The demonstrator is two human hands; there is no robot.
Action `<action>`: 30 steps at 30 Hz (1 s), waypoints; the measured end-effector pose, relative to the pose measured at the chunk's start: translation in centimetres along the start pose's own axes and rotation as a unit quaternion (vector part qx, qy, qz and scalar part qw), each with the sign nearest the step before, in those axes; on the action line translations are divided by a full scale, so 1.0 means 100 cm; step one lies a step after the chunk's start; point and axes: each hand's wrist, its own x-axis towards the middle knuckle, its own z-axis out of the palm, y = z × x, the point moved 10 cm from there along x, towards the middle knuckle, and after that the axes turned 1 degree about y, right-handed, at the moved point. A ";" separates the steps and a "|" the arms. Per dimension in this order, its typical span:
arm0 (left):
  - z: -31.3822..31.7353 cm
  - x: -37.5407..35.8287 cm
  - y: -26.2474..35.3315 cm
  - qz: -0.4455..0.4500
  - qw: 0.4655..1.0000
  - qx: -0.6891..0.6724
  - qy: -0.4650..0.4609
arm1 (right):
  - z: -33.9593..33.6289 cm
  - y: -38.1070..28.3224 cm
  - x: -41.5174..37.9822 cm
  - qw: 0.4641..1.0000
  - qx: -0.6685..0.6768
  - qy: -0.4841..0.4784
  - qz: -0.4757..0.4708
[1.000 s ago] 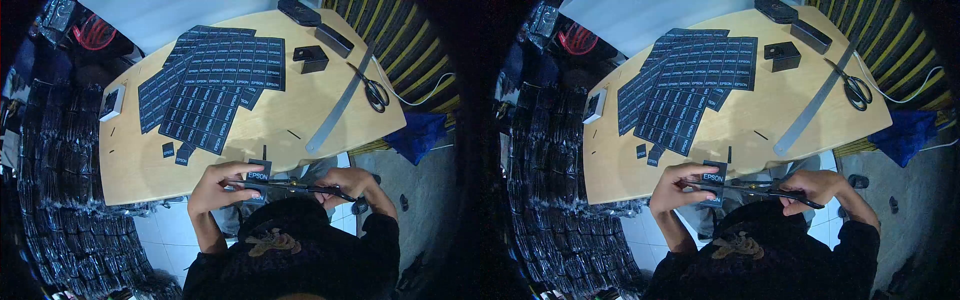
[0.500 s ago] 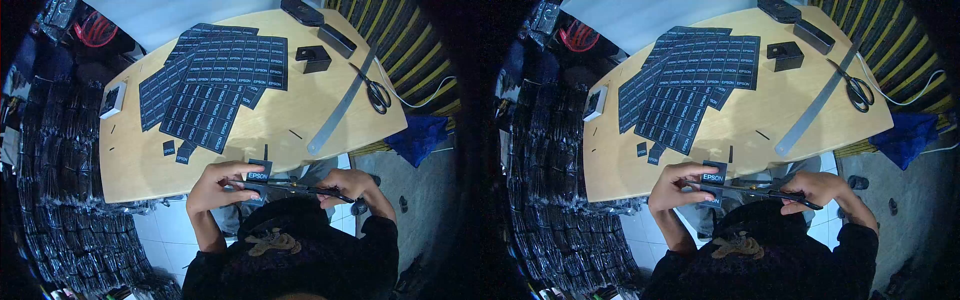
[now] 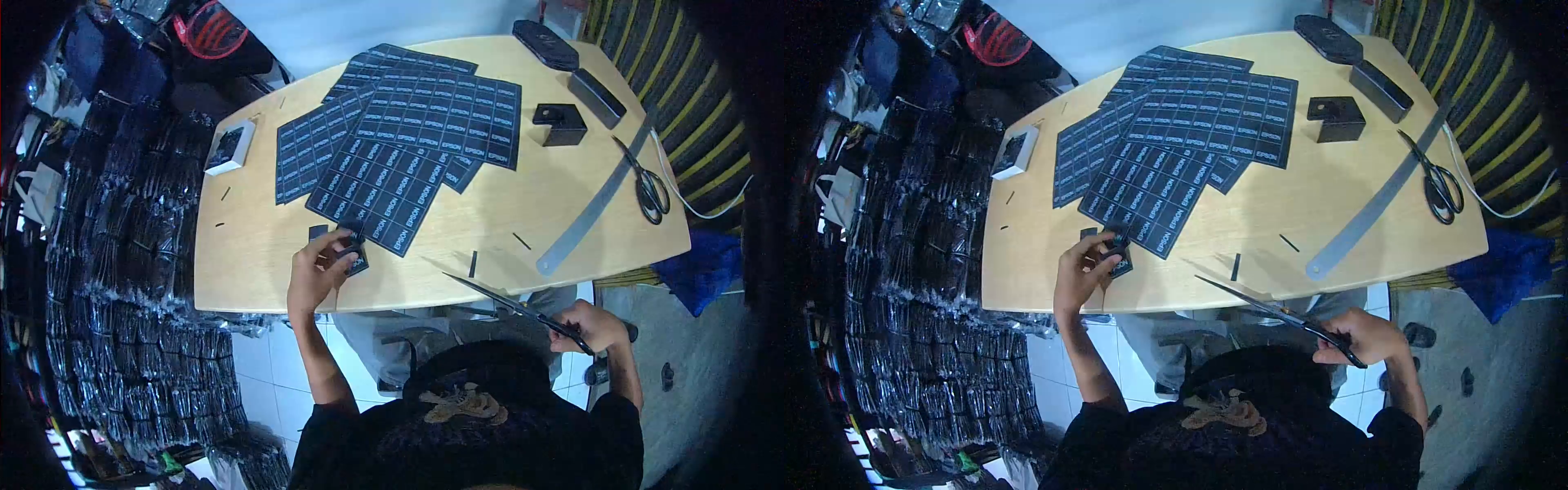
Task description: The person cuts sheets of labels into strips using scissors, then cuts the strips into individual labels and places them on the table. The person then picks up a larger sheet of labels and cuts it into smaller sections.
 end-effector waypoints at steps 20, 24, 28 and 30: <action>-0.003 -0.003 0.017 0.139 0.963 0.230 0.031 | 0.013 0.004 0.017 0.998 0.058 0.005 -0.016; -0.003 -0.006 0.023 0.145 0.966 0.208 0.048 | 0.015 0.007 0.018 0.998 0.055 0.003 0.016; -0.010 -0.002 0.019 0.122 0.980 0.143 0.071 | 0.014 0.003 0.018 0.999 0.030 0.013 -0.014; -0.021 0.003 0.023 0.142 0.978 0.103 0.113 | 0.015 0.004 0.017 0.999 0.030 0.011 -0.009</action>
